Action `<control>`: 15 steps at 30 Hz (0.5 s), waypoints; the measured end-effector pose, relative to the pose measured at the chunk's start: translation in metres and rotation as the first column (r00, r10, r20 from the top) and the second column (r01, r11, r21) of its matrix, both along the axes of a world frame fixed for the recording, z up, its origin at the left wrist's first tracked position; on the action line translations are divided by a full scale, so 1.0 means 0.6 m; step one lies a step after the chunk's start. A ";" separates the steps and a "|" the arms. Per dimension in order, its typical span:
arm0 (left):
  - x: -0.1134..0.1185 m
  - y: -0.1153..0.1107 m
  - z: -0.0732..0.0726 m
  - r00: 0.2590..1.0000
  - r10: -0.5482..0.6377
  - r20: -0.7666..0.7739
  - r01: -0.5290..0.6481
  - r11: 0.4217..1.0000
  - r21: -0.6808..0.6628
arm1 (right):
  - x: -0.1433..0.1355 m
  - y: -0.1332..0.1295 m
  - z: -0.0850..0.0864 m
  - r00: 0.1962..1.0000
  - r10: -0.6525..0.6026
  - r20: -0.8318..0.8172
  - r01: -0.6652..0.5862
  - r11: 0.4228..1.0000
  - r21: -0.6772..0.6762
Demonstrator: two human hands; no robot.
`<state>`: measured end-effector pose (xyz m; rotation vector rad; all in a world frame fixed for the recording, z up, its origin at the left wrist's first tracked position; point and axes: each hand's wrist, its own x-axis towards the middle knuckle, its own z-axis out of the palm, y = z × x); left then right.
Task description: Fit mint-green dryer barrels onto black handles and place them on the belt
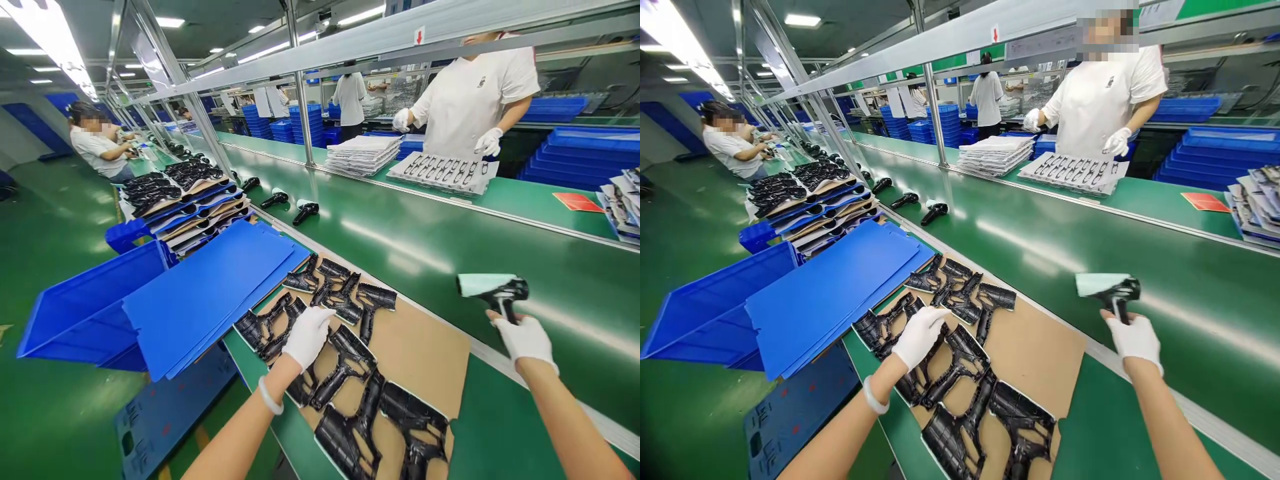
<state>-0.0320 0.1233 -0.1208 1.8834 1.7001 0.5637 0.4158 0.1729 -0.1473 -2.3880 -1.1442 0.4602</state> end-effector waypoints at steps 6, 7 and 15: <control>0.021 0.084 -0.031 0.974 -0.147 -0.173 0.126 0.984 -0.128 | 0.101 0.028 -0.021 0.976 -0.169 0.136 0.199 0.946 -0.257; 0.025 0.090 -0.034 0.973 -0.156 -0.172 0.132 0.981 -0.142 | 0.095 0.028 -0.020 0.971 -0.175 0.163 0.214 0.942 -0.259; -0.010 0.072 -0.011 0.989 0.033 0.146 -0.019 0.996 -0.091 | -0.196 0.005 0.011 0.816 0.445 0.370 -0.451 0.889 -0.075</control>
